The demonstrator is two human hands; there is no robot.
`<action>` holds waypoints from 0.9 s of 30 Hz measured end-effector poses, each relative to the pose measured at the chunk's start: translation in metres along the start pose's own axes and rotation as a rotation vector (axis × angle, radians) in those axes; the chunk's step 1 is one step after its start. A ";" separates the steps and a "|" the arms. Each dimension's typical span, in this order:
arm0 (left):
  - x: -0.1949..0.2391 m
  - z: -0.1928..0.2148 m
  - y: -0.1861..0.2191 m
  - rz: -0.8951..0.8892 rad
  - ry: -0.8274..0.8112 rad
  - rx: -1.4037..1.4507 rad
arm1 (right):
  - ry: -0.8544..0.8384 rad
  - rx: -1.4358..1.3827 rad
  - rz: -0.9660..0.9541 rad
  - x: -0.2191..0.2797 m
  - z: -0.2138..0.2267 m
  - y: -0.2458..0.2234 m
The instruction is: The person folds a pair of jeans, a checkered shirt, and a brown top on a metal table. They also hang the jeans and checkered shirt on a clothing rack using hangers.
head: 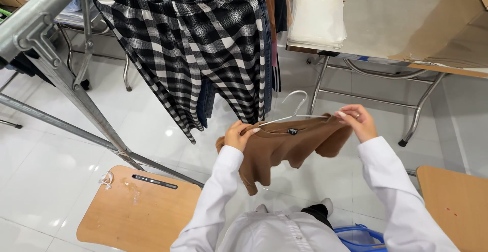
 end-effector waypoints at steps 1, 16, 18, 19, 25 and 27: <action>-0.002 0.001 -0.003 0.000 0.001 0.000 | -0.001 0.000 0.000 0.004 0.002 -0.010; -0.029 0.022 0.020 0.014 -0.135 0.075 | -0.253 0.787 0.258 0.009 0.007 0.014; -0.035 0.031 0.017 -0.012 -0.100 0.052 | -0.244 0.922 0.233 0.003 0.018 0.020; -0.038 0.035 0.015 -0.017 -0.093 0.051 | -0.244 0.921 0.242 0.005 0.014 0.016; -0.048 0.084 0.013 -0.185 -0.083 -0.310 | -0.163 0.763 0.151 0.006 -0.010 0.025; -0.054 0.098 -0.008 -0.233 -0.079 -0.394 | -0.014 0.726 0.201 0.008 -0.018 0.013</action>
Point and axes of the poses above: each hand's wrist, its own x-axis away from the middle knuckle, its own z-axis out of the back of the hand, y = z × x, the point moved 4 cm from there along -x, towards the middle knuckle, and after that the axes turned 4 degrees about -x, right-handed, at the moved point
